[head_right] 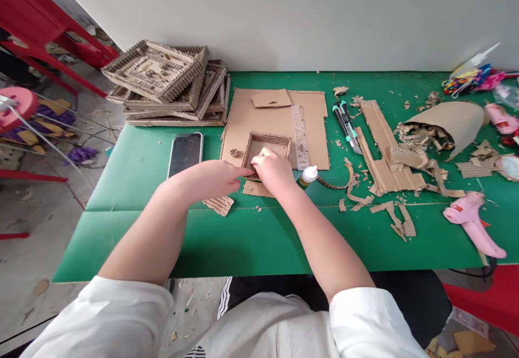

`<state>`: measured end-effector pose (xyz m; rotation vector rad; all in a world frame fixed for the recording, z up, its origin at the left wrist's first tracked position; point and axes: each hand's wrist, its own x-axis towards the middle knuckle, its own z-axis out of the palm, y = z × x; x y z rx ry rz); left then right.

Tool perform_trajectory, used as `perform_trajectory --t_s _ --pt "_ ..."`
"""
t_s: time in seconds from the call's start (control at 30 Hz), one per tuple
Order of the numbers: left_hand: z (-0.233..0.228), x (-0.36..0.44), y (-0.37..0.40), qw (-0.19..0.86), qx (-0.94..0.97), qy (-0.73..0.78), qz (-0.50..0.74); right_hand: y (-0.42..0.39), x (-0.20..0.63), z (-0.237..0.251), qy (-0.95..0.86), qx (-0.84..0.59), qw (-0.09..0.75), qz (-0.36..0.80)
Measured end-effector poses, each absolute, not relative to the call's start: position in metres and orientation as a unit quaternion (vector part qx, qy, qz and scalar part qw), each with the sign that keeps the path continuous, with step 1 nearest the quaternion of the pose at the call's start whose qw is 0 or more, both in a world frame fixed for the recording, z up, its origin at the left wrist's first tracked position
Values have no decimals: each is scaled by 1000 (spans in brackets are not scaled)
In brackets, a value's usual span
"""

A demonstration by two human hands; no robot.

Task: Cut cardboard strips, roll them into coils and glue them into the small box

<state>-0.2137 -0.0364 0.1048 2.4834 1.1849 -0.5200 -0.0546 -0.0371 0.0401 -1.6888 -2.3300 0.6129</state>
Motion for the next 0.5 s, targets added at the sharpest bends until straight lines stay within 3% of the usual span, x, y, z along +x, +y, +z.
perform_trajectory --t_s 0.1,0.37,0.5 --pt "101 -208 -38 172 864 410 -237 -38 -56 39 -782 -583 88 200" --pt "94 -210 -35 171 866 417 -218 -37 -58 37 -769 -606 84 184" --pt "87 -209 -32 148 882 401 -198 -47 -62 37 -809 -571 106 90"
